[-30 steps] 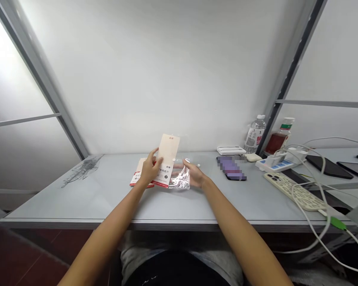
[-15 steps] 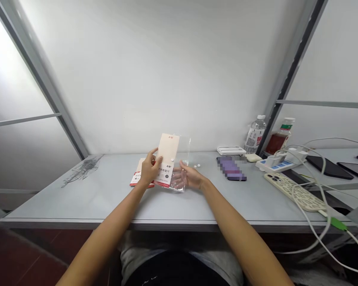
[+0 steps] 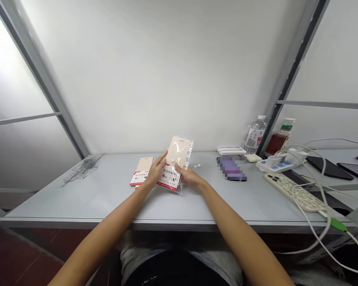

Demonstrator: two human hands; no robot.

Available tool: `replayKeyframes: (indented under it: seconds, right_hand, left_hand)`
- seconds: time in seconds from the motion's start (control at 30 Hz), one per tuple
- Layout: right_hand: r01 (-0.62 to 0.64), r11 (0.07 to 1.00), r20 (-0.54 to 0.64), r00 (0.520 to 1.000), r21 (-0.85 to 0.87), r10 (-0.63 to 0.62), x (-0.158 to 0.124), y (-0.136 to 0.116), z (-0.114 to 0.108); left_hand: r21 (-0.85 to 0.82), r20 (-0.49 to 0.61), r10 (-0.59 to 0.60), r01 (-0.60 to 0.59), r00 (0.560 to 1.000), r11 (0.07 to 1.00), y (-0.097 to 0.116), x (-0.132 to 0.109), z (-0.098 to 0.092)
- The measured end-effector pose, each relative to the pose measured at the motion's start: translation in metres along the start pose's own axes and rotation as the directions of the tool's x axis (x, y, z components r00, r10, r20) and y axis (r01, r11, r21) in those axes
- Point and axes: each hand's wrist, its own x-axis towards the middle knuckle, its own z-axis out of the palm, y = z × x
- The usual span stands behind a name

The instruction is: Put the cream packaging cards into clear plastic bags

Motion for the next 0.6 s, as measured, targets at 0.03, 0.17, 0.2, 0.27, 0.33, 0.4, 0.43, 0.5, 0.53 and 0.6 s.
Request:
replayKeyframes:
  seconds: [0.03, 0.17, 0.2, 0.27, 0.33, 0.4, 0.43, 0.5, 0.53, 0.6]
  right_hand:
    - [0.009, 1.0, 0.002, 1.0, 0.005, -0.009, 0.001, 0.0, 0.0]
    - [0.034, 0.999, 0.017, 0.999, 0.011, -0.034, 0.003, 0.001, -0.003]
    - [0.045, 0.999, 0.018, 0.999, 0.01, -0.046, 0.003, 0.001, -0.004]
    - [0.077, 0.997, 0.013, 0.997, -0.006, -0.077, 0.005, 0.0, -0.007]
    - [0.097, 0.994, -0.02, 0.995, -0.05, -0.099, 0.006, -0.002, -0.011]
    - [0.098, 0.991, -0.061, 0.993, -0.094, -0.104, 0.006, -0.003, -0.014]
    - [0.1, 0.989, -0.078, 0.991, -0.105, -0.109, 0.006, -0.003, -0.015]
    - [0.117, 0.987, -0.091, 0.988, -0.107, -0.127, 0.006, -0.003, -0.015]
    - [0.124, 0.986, -0.09, 0.987, -0.109, -0.134, 0.006, -0.003, -0.015]
    - [0.123, 0.985, -0.086, 0.987, -0.12, -0.134, 0.006, -0.004, -0.014]
  left_hand:
    - [-0.06, 0.04, 0.019, -0.016, 0.999, 0.998, 0.001, 0.0, 0.0]
    - [-0.259, 0.12, 0.035, -0.003, 0.992, 0.966, 0.001, 0.0, -0.004]
    - [-0.273, 0.138, 0.01, 0.028, 0.99, 0.962, 0.001, 0.001, -0.006]
    - [-0.28, 0.203, -0.027, 0.085, 0.979, 0.956, 0.001, 0.002, -0.011]
    - [-0.291, 0.286, -0.027, 0.113, 0.958, 0.95, 0.001, 0.003, -0.015]
    - [-0.312, 0.334, -0.017, 0.128, 0.942, 0.942, 0.001, 0.004, -0.019]
    - [-0.311, 0.341, -0.022, 0.135, 0.94, 0.941, 0.001, 0.004, -0.02]
    - [-0.286, 0.326, -0.038, 0.138, 0.944, 0.948, 0.0, 0.005, -0.021]
    - [-0.266, 0.317, -0.042, 0.131, 0.948, 0.955, 0.0, 0.005, -0.022]
    - [-0.214, 0.307, -0.032, 0.102, 0.951, 0.971, 0.0, 0.005, -0.023]
